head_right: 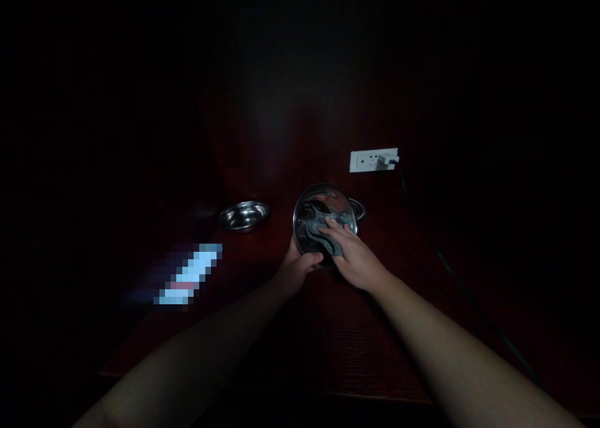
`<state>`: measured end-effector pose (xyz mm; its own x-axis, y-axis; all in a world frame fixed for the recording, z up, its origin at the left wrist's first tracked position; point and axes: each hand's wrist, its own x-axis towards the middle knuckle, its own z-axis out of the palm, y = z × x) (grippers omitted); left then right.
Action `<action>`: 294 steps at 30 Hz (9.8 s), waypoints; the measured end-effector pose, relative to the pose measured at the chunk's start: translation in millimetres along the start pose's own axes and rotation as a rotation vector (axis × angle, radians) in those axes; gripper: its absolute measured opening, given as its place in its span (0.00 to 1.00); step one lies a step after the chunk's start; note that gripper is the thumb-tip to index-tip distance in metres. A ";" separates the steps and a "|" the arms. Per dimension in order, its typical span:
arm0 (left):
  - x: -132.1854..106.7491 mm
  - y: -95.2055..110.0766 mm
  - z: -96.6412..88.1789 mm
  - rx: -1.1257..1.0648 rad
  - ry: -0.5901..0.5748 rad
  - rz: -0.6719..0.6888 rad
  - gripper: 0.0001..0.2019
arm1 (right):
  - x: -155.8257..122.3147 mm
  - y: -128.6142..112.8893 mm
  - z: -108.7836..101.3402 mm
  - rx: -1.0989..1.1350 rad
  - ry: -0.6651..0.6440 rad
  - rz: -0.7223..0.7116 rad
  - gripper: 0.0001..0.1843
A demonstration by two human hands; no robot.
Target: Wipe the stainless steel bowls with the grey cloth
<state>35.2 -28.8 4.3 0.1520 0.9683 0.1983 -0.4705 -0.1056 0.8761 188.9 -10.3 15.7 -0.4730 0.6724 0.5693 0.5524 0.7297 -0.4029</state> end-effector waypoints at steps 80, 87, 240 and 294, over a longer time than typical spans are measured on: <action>2.9 -2.6 -4.2 0.117 0.195 0.161 0.24 | 1.0 -20.8 3.3 0.429 -0.217 -0.024 0.15; 4.6 -2.7 -4.2 0.097 0.168 0.174 0.24 | 0.5 -7.8 2.3 -0.140 -0.168 -0.017 0.26; 1.2 -2.6 -2.4 -0.082 -0.018 0.070 0.25 | 2.6 -6.5 -5.5 0.079 -0.122 -0.164 0.24; 4.4 -4.4 -3.4 -0.241 0.030 0.006 0.27 | 1.4 -1.9 -6.3 -0.007 -0.145 -0.170 0.22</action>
<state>35.1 -23.3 -0.2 0.1242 0.9746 0.1864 -0.6655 -0.0575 0.7441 191.5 -11.5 21.8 -0.6533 0.5512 0.5190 0.4611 0.8334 -0.3047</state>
